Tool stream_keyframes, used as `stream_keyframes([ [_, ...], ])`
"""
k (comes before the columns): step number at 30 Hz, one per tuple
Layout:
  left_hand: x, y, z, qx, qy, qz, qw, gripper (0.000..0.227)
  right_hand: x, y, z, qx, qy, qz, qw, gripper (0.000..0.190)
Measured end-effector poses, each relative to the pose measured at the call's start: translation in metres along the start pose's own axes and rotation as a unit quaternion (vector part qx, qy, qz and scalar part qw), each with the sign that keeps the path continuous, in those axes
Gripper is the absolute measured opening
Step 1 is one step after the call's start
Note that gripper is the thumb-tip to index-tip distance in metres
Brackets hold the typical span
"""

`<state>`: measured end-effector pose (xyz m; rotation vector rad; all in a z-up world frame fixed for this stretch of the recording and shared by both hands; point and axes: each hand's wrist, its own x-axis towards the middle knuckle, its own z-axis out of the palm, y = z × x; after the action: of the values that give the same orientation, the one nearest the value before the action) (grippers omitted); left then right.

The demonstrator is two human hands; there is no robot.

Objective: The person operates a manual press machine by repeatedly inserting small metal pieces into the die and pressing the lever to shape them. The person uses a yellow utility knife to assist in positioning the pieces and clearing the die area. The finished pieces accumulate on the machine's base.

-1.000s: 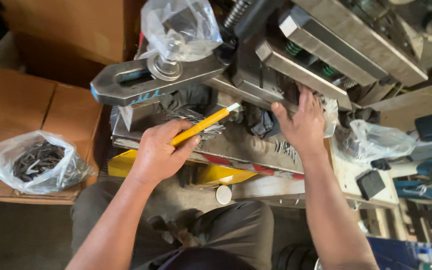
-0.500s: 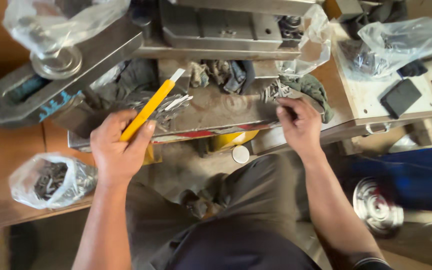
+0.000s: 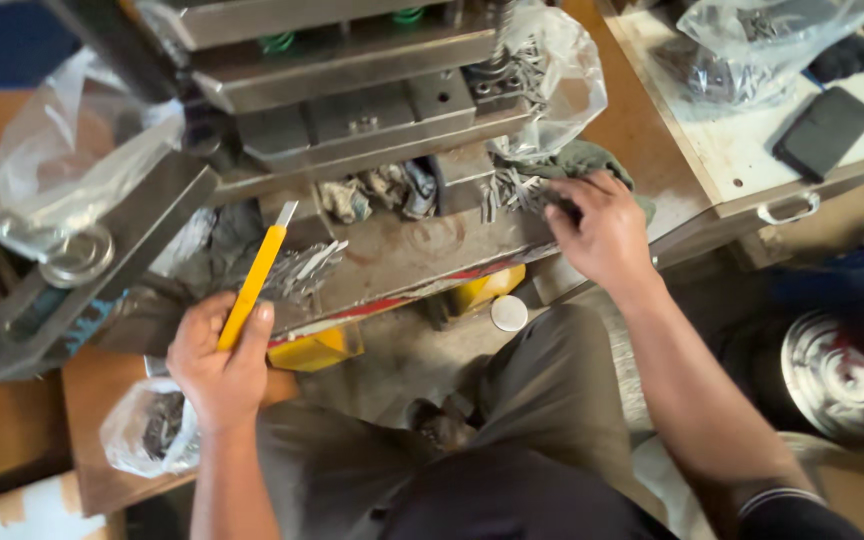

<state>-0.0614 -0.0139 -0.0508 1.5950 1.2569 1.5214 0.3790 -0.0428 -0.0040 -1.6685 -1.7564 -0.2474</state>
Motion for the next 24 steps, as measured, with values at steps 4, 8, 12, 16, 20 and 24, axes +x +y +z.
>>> stream_keyframes([
  [4, 0.003, -0.006, -0.004, 0.072, 0.002, 0.052, 0.996, 0.029, 0.006, -0.001, -0.002, -0.028, -0.038, -0.015, 0.999, 0.026],
  [8, 0.002, -0.01, -0.004, -0.019, -0.003, 0.03, 0.999, 0.029, 0.01, -0.019, -0.001, -0.04, -0.044, -0.009, 0.998, 0.022],
  [12, 0.003, -0.012, -0.004, 0.003, -0.006, 0.037, 0.999, 0.029, 0.004, -0.046, 0.008, -0.021, -0.007, -0.033, 0.999, 0.024],
  [16, 0.002, -0.01, -0.003, -0.047, -0.005, 0.009, 0.999, 0.029, 0.002, -0.062, 0.021, -0.02, 0.015, -0.092, 0.995, 0.03],
  [20, 0.001, -0.005, 0.002, 0.0, 0.005, 0.003, 1.0, 0.027, 0.0, -0.051, 0.026, 0.042, 0.025, -0.043, 0.998, 0.023],
  [24, 0.0, 0.001, 0.003, -0.051, -0.006, 0.017, 0.999, 0.027, -0.006, -0.024, 0.021, 0.199, 0.006, 0.09, 0.976, 0.01],
])
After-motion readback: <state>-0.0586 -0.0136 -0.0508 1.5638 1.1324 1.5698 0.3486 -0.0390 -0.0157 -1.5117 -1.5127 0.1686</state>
